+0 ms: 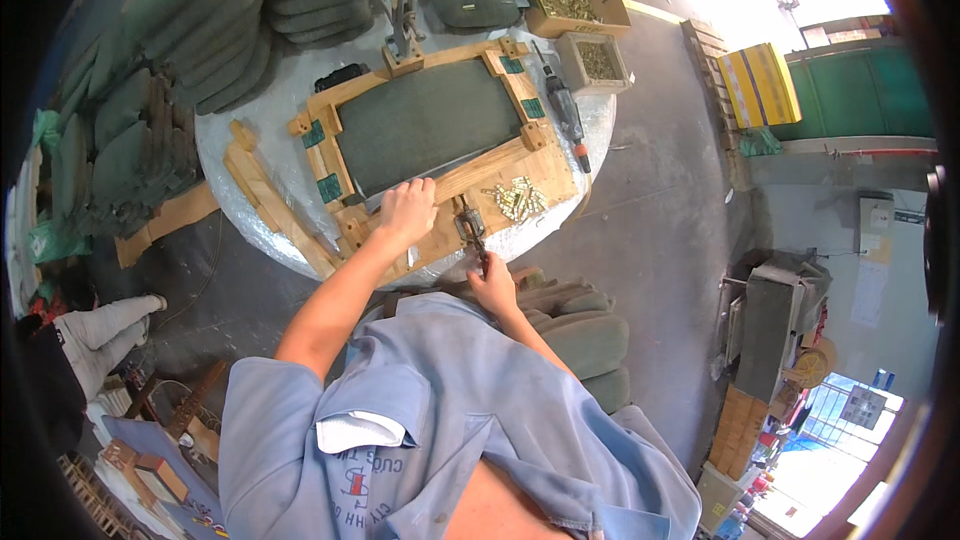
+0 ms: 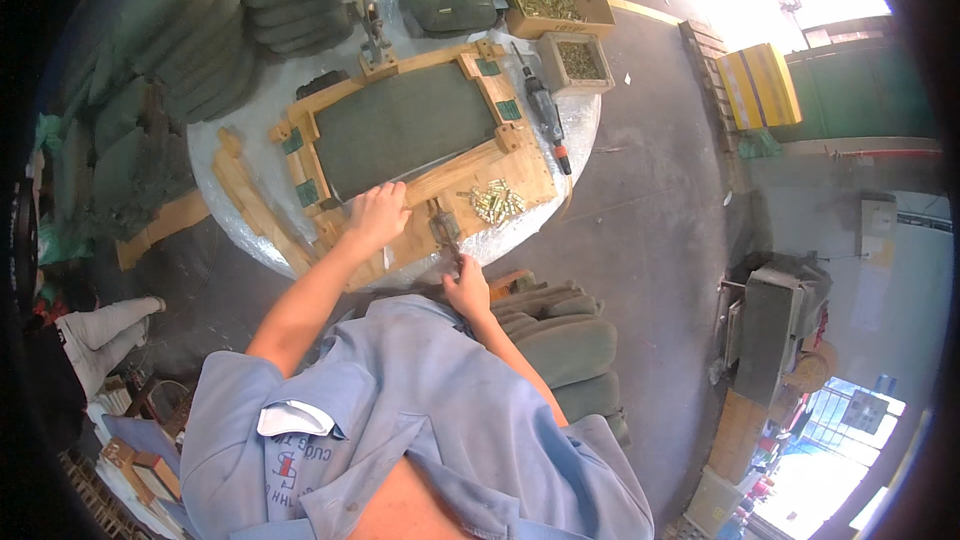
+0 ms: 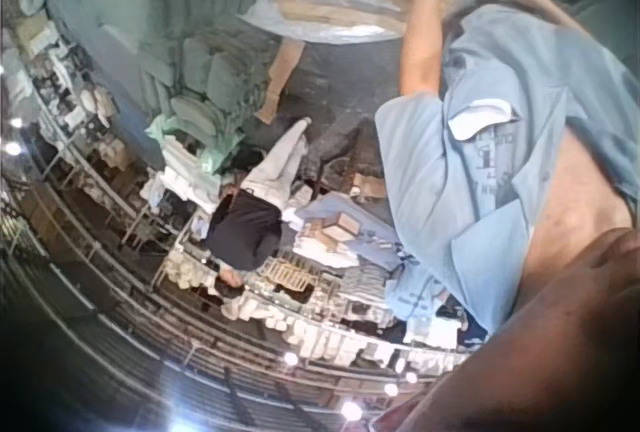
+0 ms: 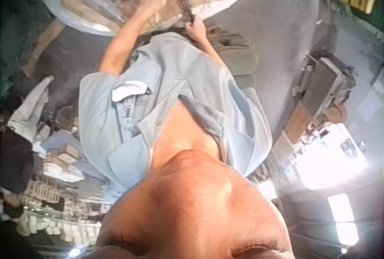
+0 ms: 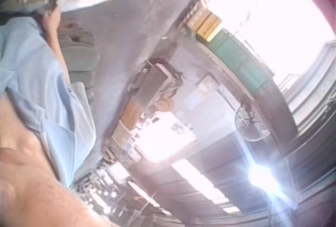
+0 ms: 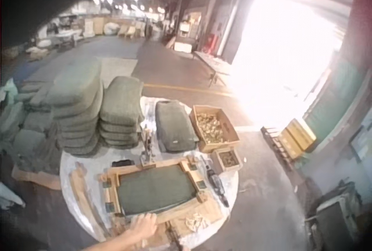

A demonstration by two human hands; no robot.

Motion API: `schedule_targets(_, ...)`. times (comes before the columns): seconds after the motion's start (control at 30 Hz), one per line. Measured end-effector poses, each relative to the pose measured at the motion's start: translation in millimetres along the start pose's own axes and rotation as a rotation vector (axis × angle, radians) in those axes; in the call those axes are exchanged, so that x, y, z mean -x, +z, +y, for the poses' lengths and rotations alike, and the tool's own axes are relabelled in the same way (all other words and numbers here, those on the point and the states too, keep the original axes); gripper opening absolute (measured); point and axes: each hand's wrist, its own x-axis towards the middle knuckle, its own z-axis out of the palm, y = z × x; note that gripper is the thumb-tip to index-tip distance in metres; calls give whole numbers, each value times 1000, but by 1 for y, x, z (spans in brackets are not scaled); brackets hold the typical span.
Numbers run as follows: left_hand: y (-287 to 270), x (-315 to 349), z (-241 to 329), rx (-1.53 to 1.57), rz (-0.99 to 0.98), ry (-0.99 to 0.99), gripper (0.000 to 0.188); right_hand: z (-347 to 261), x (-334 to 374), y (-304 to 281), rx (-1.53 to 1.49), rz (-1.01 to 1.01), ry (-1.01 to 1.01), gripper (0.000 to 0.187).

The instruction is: The person aligns two green fabric-covered panels on a wooden jig, then uses a pneumatic drill to fasten them with small metal fasteners. The person repeatedly picks fasteners and drives them into the jig, securing the panels in place.

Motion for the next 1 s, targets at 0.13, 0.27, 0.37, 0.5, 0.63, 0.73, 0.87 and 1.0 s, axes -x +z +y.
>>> schedule_targets(0.13,11,-2,-19,-75,86,4,44,3,-11,13,-20,-38,-10,59)
schedule_targets(0.27,17,-13,-13,-110,100,51,45,5,-1,-2,-123,-148,123,63)
schedule_targets(0.37,20,-15,-9,-93,146,47,48,6,10,-21,-164,-140,184,54)
schedule_targets(0.5,22,-9,-14,-84,181,-9,49,-89,20,-83,-412,135,117,20)
schedule_targets(0.63,9,-4,-14,-21,204,-7,50,-125,-29,-58,-176,320,-361,16)
schedule_targets(0.73,1,-6,-24,-47,215,26,51,-160,-68,-45,-208,368,-597,16)
schedule_targets(0.87,5,-6,-24,-96,188,30,51,-162,-95,-22,-296,240,-572,14)
schedule_targets(1.0,1,-11,-27,-12,218,46,50,-142,-46,-46,-113,371,-449,20)
